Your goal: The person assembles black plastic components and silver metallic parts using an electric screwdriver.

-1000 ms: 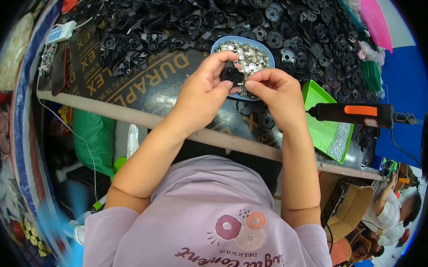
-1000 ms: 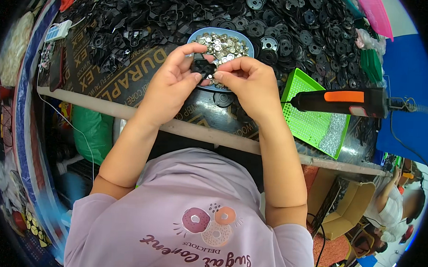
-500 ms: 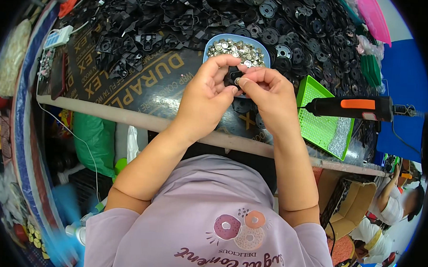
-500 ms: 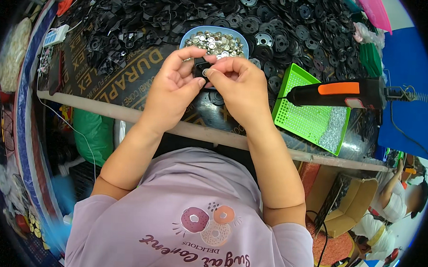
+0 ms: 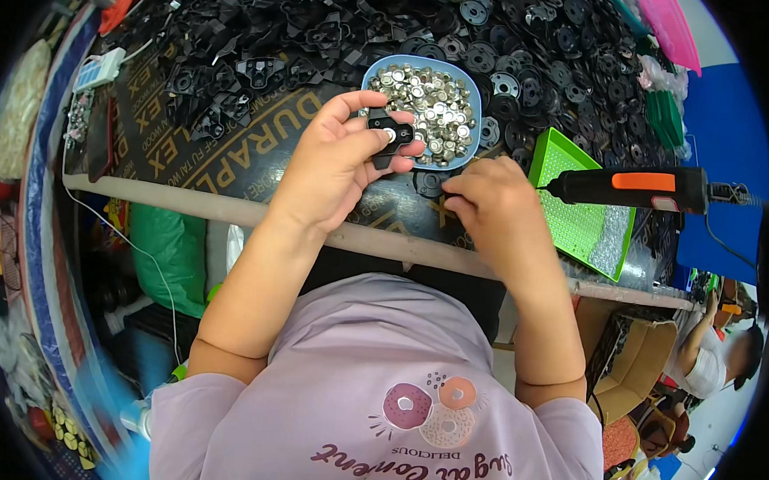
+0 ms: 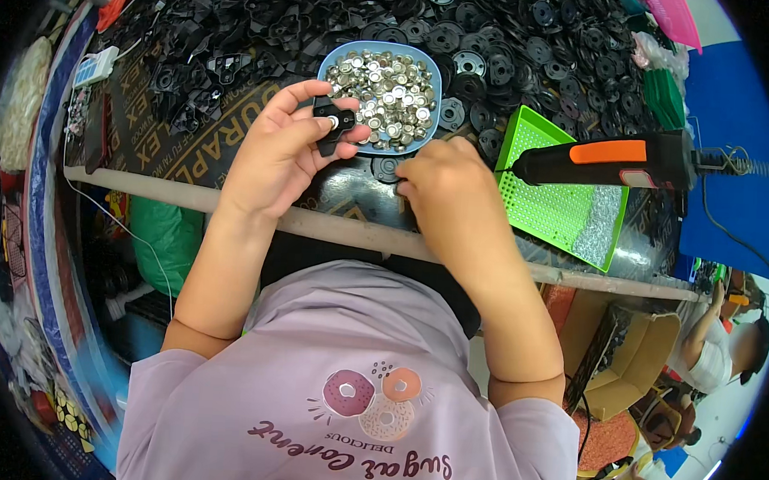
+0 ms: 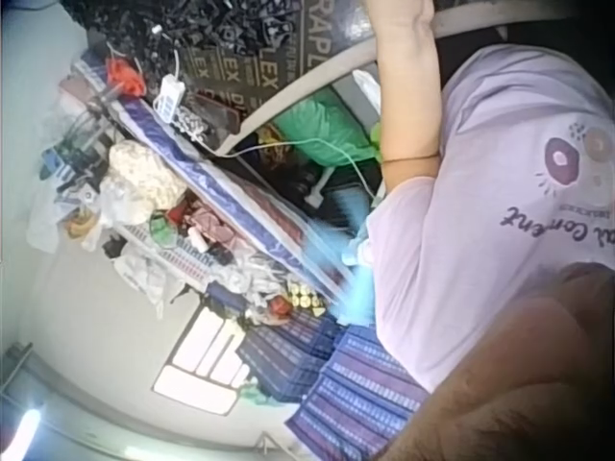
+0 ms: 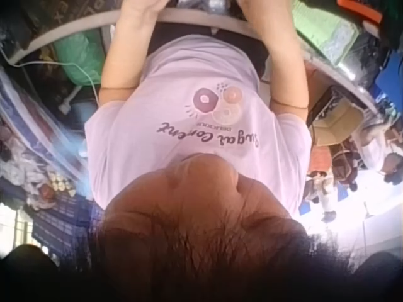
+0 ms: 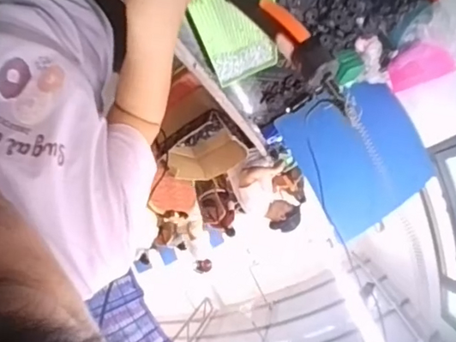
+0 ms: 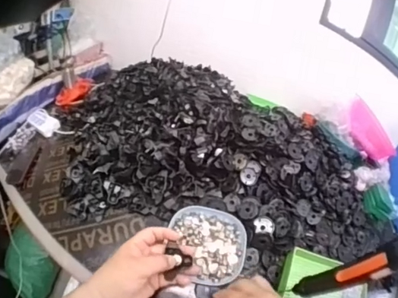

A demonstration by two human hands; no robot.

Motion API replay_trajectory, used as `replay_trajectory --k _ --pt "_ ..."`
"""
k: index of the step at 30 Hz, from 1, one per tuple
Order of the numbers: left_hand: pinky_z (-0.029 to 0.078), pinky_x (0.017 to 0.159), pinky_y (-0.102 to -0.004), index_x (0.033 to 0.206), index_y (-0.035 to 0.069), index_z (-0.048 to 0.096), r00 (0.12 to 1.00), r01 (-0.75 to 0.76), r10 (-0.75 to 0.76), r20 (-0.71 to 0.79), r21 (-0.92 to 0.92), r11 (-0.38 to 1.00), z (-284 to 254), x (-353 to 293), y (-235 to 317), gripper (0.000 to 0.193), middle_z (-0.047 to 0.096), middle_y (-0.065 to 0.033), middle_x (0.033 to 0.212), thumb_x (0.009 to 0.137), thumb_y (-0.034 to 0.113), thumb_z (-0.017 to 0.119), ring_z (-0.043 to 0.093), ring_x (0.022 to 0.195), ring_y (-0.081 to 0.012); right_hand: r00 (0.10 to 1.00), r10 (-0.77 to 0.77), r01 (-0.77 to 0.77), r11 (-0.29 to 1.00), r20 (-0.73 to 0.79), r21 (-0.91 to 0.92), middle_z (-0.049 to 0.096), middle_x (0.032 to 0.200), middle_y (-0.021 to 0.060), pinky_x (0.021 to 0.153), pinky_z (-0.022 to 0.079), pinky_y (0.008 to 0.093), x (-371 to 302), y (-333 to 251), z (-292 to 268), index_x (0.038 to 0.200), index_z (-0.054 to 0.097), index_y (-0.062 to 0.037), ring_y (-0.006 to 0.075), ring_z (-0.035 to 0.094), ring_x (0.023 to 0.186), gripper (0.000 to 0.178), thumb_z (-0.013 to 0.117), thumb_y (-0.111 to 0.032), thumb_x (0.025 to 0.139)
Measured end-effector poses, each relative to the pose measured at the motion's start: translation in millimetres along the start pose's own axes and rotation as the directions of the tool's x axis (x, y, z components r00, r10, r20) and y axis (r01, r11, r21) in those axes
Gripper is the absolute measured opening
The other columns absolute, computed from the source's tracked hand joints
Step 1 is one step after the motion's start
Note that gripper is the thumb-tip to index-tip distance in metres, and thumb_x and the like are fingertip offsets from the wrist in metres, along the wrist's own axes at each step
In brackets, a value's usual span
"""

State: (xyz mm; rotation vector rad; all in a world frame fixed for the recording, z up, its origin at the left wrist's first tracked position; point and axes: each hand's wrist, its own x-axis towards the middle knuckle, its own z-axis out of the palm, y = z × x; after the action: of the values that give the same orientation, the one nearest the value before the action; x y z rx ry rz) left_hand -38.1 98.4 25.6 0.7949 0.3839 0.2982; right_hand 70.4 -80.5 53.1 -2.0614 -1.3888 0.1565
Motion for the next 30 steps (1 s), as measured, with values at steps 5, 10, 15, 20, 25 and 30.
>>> replay_trajectory --k 5,10,15,20,25,30 --pt "0.057 0.082 -0.039 0.123 0.004 0.043 0.999 0.027 -0.026 0.022 -0.053 0.998 6 0 -4 0.034 0.057 -0.0209 0.12 0.09 -0.002 0.048 0.063 0.102 -0.0342 0.998 -0.07 0.069 0.983 0.0 -0.171 0.058 0.086 0.0079 0.075 0.046 0.037 -18 3 21 0.076 0.067 -0.0026 0.0276 0.054 0.084 0.01 0.07 -0.004 0.066" --pt "0.056 0.086 -0.0423 0.124 0.003 0.043 0.997 0.059 -0.055 0.059 -0.074 0.995 4 -2 -5 0.035 0.055 -0.0222 0.122 0.089 -0.002 0.046 0.061 0.105 -0.0362 0.995 -0.092 0.089 0.994 -0.043 -0.063 0.058 0.088 0.009 0.077 0.045 0.0393 -15 -2 19 0.078 0.064 -0.0027 0.0287 0.052 0.086 0.018 0.07 0.001 0.062" --pt "0.055 0.082 -0.0401 0.124 0.001 0.039 0.993 0.097 -0.09 0.081 -0.093 0.991 9 -4 -4 0.039 0.058 -0.0196 0.118 0.086 -0.006 0.042 0.063 0.101 -0.0315 0.998 -0.016 0.019 0.999 0.063 -0.048 0.059 0.093 0.0118 0.08 0.045 0.0411 -10 -2 20 0.092 0.06 -0.0019 0.0322 0.053 0.089 0.036 0.073 0.002 0.059" --pt "0.055 0.083 -0.04 0.124 0.001 0.039 0.992 0.105 -0.1 0.07 -0.066 0.992 9 -6 -2 0.039 0.058 -0.0195 0.118 0.086 -0.006 0.041 0.063 0.101 -0.0309 0.989 0.003 0.018 0.99 0.149 -0.14 0.056 0.088 0.0127 0.08 0.045 0.0411 -9 -11 14 0.088 0.059 -0.0013 0.0323 0.052 0.089 0.032 0.073 -0.003 0.058" --pt "0.055 0.082 -0.0399 0.124 0.002 0.04 0.992 0.109 -0.106 0.071 -0.039 0.993 6 -7 -3 0.038 0.057 -0.0194 0.118 0.087 -0.006 0.04 0.063 0.102 -0.0314 0.984 0.043 -0.015 0.987 0.174 -0.159 0.056 0.087 0.0122 0.079 0.045 0.0399 -9 -10 13 0.087 0.06 -0.0017 0.0324 0.051 0.087 0.031 0.072 -0.002 0.058" --pt "0.055 0.082 -0.04 0.124 0.002 0.04 0.991 0.112 -0.108 0.076 -0.05 0.992 3 -5 -3 0.039 0.057 -0.0196 0.118 0.086 -0.006 0.04 0.063 0.102 -0.0321 0.985 -0.024 0.034 0.998 0.171 -0.054 0.057 0.081 0.0107 0.076 0.045 0.0391 -14 -4 16 0.083 0.06 -0.003 0.0316 0.053 0.083 0.023 0.067 0.003 0.062"
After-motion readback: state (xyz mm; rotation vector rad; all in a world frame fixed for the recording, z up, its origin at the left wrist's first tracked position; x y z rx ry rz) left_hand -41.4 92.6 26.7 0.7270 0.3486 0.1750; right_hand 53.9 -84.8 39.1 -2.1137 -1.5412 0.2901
